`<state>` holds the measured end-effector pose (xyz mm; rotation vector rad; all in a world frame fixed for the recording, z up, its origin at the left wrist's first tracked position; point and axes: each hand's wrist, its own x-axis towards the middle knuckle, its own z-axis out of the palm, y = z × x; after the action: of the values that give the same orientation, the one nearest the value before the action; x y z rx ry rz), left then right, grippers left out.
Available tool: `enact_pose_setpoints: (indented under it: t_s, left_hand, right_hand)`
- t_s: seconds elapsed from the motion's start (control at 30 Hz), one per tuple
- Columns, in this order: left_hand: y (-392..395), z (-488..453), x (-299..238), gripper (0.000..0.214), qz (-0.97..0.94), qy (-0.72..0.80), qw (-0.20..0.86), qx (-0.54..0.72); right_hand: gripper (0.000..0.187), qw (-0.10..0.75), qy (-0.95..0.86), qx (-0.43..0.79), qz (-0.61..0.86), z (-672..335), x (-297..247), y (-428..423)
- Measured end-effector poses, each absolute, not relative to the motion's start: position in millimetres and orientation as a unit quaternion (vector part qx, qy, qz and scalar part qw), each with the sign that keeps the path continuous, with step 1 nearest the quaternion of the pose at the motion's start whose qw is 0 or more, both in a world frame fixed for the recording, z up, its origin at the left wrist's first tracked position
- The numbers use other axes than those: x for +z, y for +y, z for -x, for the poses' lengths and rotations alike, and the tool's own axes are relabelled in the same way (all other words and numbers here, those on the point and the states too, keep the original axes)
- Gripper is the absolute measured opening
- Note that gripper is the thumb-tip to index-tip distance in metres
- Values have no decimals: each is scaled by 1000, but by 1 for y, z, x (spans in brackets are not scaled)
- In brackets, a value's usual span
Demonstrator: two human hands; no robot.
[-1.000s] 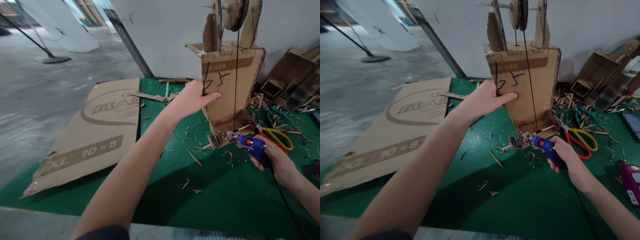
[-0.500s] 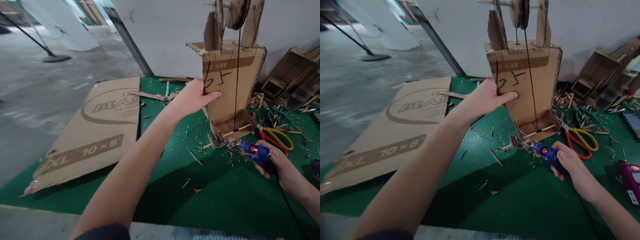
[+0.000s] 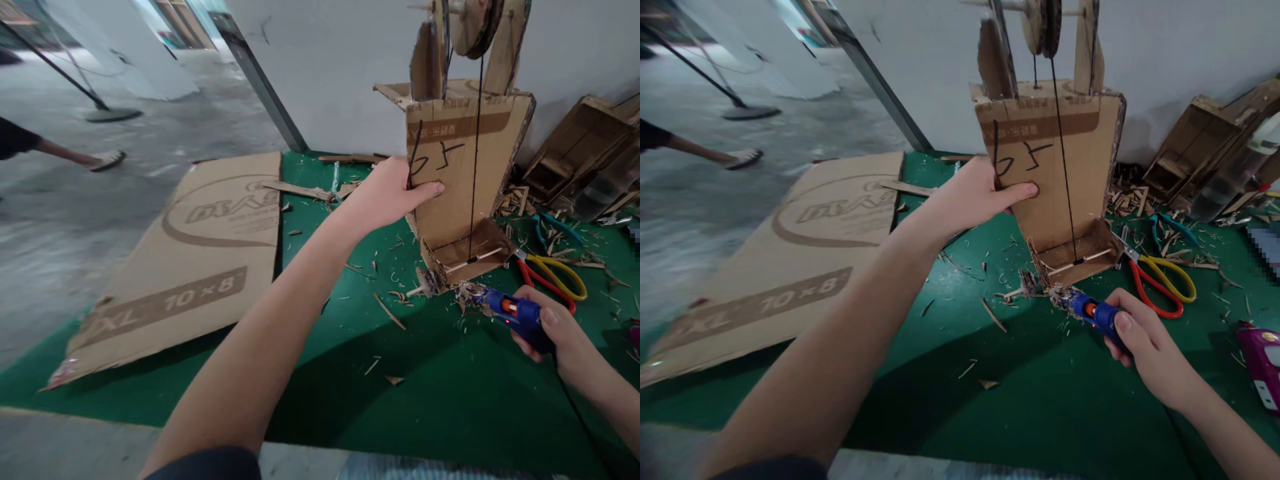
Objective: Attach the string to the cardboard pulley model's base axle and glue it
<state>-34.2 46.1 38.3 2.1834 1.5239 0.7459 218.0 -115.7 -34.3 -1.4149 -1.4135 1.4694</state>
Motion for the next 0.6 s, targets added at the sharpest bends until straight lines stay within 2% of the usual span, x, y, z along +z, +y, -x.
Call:
enact_pose_setpoints:
  t_s: [0.13,0.4,0.6]
  left_hand:
    - [47,35,37,33,-784,533,188,257]
    - [49,35,35,38,-782,538,167,268]
    - [52,37,32,34,-779,537,184,266]
  right_hand:
    - [59,324,-550,554,534,-220,-40,-118]
    - [56,336,-559,554,517,-223,-51,-120]
    - [62,317,-580,572,486,-228,-54,-124]
